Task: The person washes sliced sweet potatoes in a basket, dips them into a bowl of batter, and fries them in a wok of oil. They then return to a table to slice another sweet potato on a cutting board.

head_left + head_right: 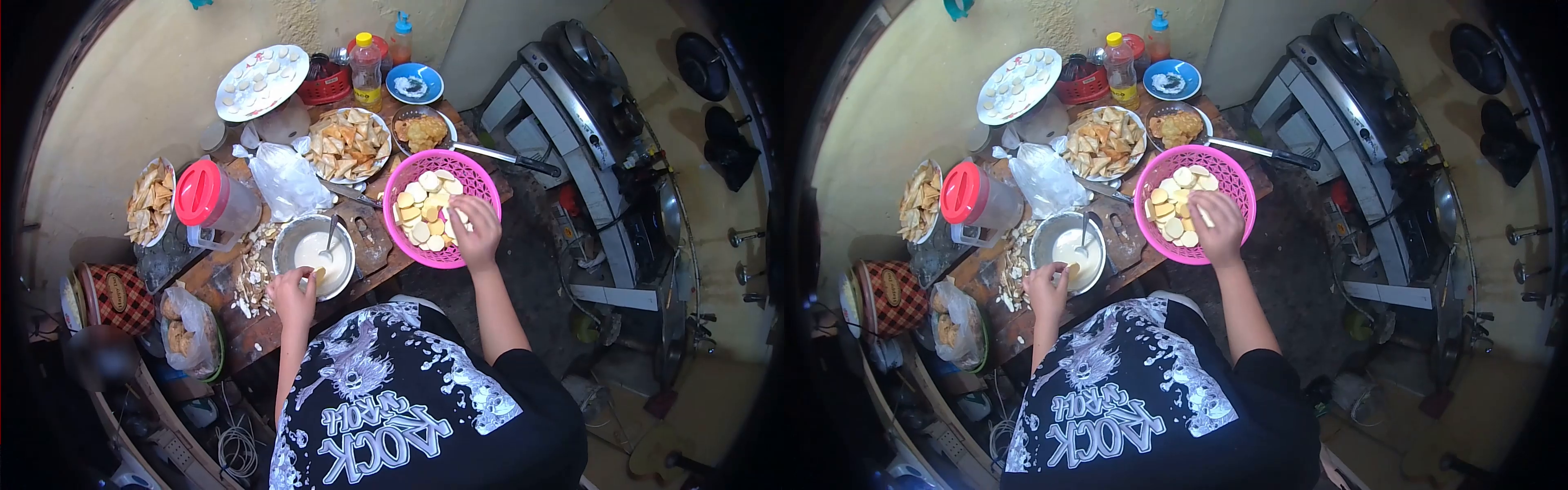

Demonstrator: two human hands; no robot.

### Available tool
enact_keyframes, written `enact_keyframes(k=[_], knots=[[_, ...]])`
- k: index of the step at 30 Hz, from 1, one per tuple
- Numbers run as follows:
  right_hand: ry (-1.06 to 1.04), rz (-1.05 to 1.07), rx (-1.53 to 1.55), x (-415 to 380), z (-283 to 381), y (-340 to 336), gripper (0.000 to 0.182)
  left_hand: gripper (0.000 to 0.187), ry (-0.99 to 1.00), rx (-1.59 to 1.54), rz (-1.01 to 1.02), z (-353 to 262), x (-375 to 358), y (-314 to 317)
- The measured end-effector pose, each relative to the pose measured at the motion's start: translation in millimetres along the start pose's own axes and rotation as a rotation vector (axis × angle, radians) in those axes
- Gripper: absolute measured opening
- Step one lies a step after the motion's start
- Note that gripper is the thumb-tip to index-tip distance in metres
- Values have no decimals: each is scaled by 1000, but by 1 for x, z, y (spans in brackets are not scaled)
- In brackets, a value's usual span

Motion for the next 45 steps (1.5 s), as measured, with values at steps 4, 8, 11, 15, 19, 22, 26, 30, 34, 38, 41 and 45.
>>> enact_keyframes(k=[4, 8, 11, 15, 19, 22, 26, 30, 34, 38, 41, 45], knots=[[-158, -30, 53, 13, 46, -8, 14, 11, 19, -10, 1, -2, 1, 1], [-120, -72, 129, 13, 66, -10, 16, 14, 37, 11, 47, -3, 2, 3], [55, 42, 320, 4, 62, 16, 17, 22, 122, -41, -99, -29, 3, -14], [359, 368, 610, -34, 70, 70, 13, 27, 208, -595, 32, -81, 5, -29], [659, 474, 776, -75, 67, 102, 17, 24, 184, -537, 207, -76, 4, -7], [712, 510, 557, -82, 38, 100, 21, 22, 59, -263, 147, -40, 10, 8], [641, 514, -207, -99, -56, 84, 35, 31, -64, 111, 90, -5, 11, 3], [618, 755, -534, -128, -118, 95, 41, 42, -123, 71, 76, 2, 11, 0], [601, 819, -495, -115, -103, 98, 42, 41, -116, 32, 68, -1, 6, 0], [608, 797, -564, -121, -112, 104, 40, 40, -104, -1, 67, 2, -1, 1], [641, 834, -580, -118, -116, 103, 36, 38, -95, -49, 19, 7, -5, -3], [883, 599, -285, -108, -131, 85, 29, 35, -112, -112, -39, 13, -5, -12]])
Point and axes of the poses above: each hand's wrist, its own x-axis towards the middle knuckle, its own y-axis out of the palm, z = x × y, the point moved 7 cm from there along x, towards the middle knuckle
